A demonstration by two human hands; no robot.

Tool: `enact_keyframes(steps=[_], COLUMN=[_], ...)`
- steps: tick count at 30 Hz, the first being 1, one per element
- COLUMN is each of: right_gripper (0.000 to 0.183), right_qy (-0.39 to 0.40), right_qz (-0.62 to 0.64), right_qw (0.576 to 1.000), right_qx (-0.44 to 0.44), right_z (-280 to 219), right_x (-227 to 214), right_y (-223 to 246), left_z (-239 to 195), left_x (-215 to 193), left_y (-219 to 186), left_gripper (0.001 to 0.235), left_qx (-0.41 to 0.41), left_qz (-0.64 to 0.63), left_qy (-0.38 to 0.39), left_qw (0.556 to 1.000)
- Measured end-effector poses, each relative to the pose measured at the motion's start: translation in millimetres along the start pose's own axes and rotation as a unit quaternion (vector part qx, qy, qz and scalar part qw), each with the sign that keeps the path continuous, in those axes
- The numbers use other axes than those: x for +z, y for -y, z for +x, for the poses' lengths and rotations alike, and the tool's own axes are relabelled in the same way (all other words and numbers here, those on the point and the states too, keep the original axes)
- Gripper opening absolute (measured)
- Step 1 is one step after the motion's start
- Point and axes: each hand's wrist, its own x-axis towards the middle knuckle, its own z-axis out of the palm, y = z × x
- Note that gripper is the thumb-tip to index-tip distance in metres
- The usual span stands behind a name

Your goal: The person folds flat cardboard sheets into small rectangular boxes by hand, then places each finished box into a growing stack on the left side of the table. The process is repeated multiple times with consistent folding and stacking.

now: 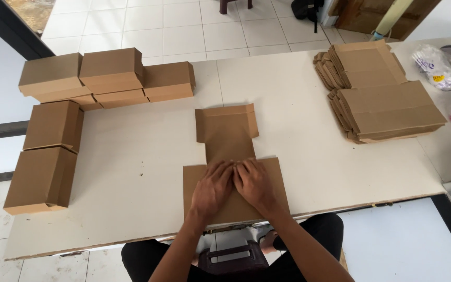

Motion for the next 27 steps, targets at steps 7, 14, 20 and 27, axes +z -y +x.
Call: enact_keyframes(steps=[7,14,20,27], right_gripper=[0.031,0.032,0.036,0.024], right_qy=[0.035,0.075,0.045,0.039], right_qz=[-0.024,0.022,0.032,0.011], right_qw=[0.992,0.968,0.972,0.996], right_qx=[0.117,0.237,0.23,0.084], right_z=[16,33,50,59], right_x=[-36,-16,-8,-9], right_y=[10,-16,-17,-8], left_z=[9,19,38,48], left_x=[-29,-9,-20,-5], left_y=[-10,11,20,44], left_gripper=[0.042,0.035,0.054,0.057], left_qx=[-0.107,-0.273,-0.311,-0.198], left_qz=[0.038,0.042,-0.004,-0.122], left_qy=[0.034,0.009,0.002,-0.038], left_qw=[0.993,0.961,0.95,0.972])
